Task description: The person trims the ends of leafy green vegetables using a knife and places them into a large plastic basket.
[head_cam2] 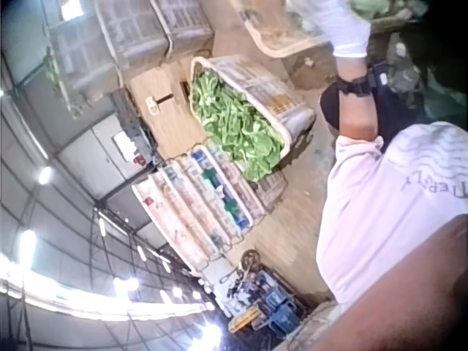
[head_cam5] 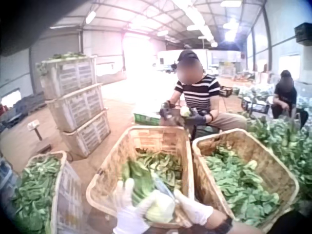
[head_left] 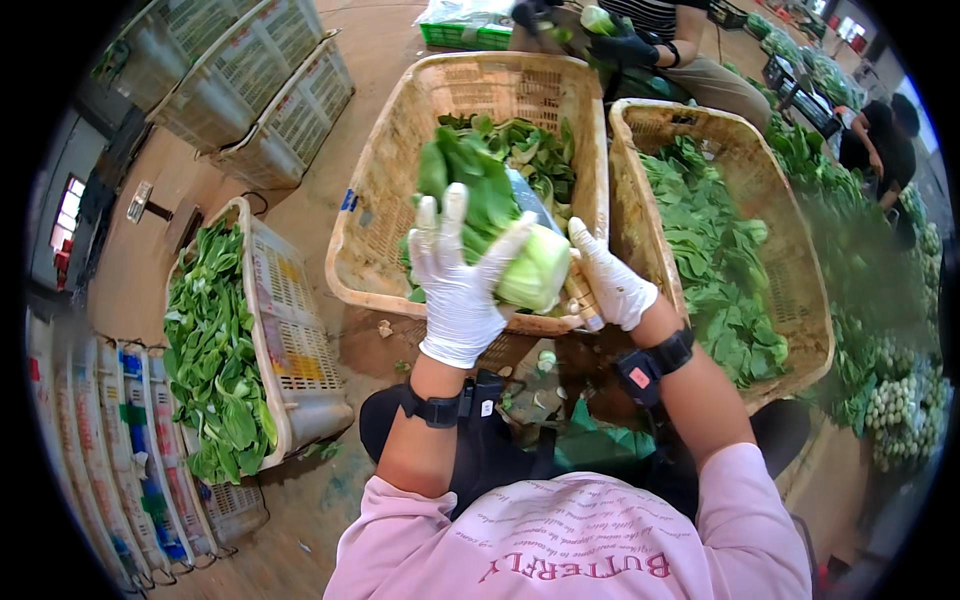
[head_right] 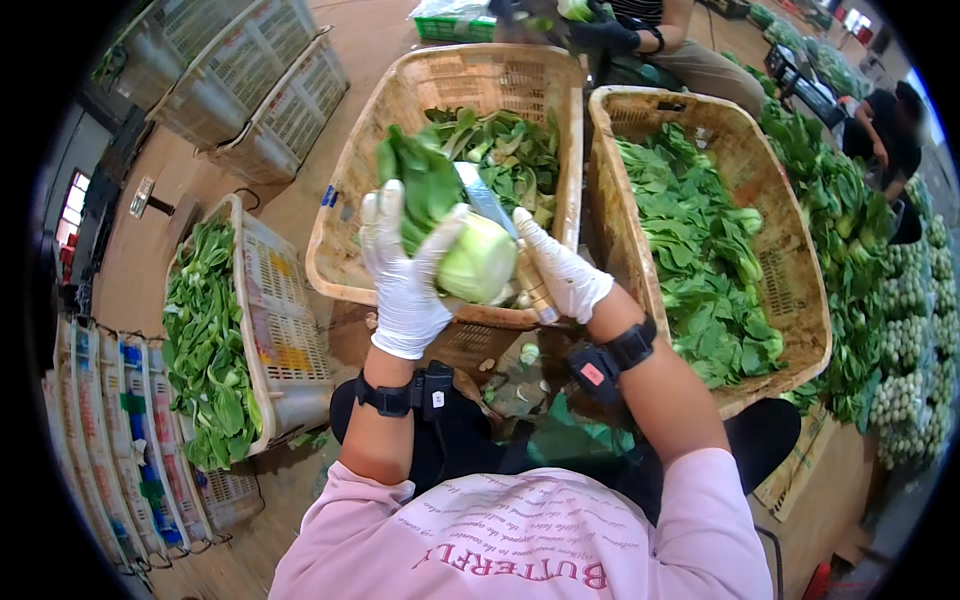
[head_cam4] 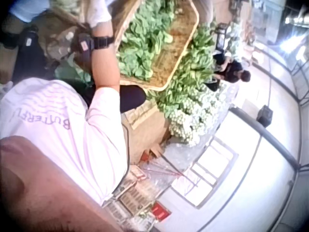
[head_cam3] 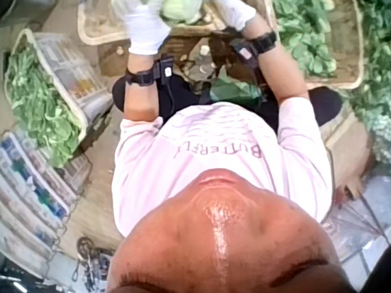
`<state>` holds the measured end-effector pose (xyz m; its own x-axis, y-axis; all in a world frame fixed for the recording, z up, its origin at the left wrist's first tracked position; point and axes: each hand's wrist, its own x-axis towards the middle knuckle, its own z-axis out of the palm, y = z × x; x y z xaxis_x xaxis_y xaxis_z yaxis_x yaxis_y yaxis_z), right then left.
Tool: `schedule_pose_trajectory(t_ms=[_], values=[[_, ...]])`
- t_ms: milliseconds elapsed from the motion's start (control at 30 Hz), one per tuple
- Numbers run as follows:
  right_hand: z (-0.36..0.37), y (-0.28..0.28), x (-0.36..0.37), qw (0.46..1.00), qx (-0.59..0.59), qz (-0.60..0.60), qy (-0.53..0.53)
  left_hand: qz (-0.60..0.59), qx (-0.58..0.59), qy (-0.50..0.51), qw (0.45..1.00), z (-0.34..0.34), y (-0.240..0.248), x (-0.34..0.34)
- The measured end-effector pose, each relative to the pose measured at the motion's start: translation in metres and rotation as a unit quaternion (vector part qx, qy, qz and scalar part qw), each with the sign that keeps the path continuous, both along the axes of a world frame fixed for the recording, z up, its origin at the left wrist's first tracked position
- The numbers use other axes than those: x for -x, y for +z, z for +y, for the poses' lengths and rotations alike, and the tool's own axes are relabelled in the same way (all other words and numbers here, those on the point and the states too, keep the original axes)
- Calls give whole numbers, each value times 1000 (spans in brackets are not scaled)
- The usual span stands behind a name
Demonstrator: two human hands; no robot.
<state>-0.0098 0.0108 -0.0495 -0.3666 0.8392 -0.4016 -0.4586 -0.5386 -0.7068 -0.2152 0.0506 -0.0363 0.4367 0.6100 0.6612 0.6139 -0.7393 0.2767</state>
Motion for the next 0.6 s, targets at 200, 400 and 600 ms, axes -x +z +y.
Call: schedule_pose_trajectory(t_ms=[200, 400, 600], values=[[-7, -18, 12, 980, -50, 2, -195, 8, 37, 89, 995, -9, 0, -20], [7, -8, 24, 903, -269, -201, -269, -514, 552, -218, 619, 1, -31, -21], [-1, 6, 49, 892, -245, -175, -338, -612, 572, -211, 504, 5, -34, -23]])
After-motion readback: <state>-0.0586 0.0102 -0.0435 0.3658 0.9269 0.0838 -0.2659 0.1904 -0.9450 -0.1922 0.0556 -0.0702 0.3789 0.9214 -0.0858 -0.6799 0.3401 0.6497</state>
